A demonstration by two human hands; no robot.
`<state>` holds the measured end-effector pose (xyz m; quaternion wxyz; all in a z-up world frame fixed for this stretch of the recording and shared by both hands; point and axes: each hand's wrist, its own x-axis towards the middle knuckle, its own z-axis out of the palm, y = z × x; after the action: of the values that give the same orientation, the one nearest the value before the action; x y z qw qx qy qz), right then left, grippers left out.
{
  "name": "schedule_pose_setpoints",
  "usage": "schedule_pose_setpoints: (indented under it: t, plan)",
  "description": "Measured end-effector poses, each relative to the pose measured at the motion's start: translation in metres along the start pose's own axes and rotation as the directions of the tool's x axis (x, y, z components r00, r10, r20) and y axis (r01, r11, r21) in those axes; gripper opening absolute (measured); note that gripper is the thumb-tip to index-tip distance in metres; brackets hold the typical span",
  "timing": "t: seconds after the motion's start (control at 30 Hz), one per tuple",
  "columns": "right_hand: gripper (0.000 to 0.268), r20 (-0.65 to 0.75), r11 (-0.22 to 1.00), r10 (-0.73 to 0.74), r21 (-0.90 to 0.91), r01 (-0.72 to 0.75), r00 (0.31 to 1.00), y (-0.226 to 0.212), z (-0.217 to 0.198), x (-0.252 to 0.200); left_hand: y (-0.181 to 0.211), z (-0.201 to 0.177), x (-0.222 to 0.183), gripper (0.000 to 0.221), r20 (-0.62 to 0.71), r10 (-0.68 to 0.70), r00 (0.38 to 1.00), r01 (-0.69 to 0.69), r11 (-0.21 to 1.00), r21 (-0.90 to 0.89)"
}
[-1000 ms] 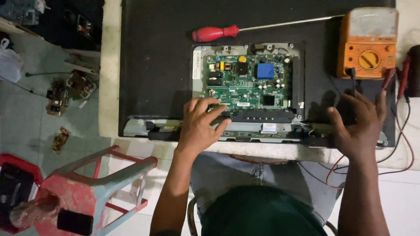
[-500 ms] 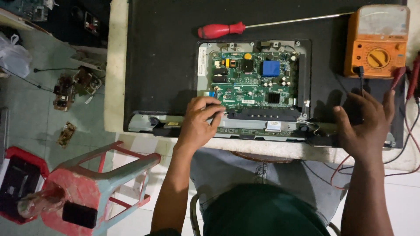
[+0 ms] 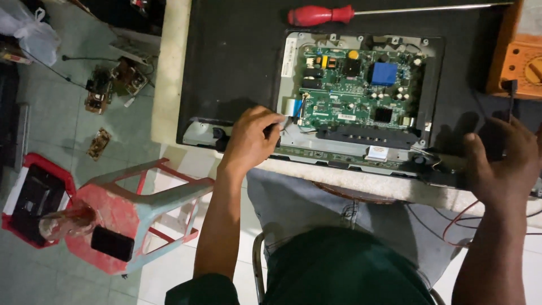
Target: Testing and repairing a circuit board inside a disassembled television using a multimeter and a screwdriver.
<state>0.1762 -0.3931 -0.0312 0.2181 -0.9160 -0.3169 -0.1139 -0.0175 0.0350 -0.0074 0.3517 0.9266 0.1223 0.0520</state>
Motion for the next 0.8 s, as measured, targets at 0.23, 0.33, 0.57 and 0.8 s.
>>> schedule_pose_setpoints:
  t: [0.23, 0.33, 0.57, 0.8]
  plan:
    - [0.040, -0.028, 0.998, -0.046, 0.032, 0.047, 0.999, 0.010, 0.005, -0.004, 0.002, -0.006, -0.002, 0.022, -0.019, -0.049, 0.999, 0.046, 0.988, -0.149]
    - [0.042, -0.036, 0.999, -0.046, 0.006, 0.046, 0.998, 0.016, 0.008, -0.006, -0.001, -0.001, -0.003, 0.024, -0.041, -0.049, 0.998, 0.043, 0.990, -0.134]
    - [0.057, 0.018, 0.999, 0.027, -0.026, -0.027, 0.999, 0.008, 0.004, -0.005, -0.001, 0.001, -0.003, 0.024, -0.075, -0.026, 0.997, 0.018, 0.994, -0.108]
    - [0.048, -0.009, 0.999, 0.035, 0.009, -0.035, 0.999, 0.015, 0.008, -0.010, 0.000, 0.002, -0.003, 0.025, -0.040, -0.087, 0.995, 0.082, 0.990, -0.112]
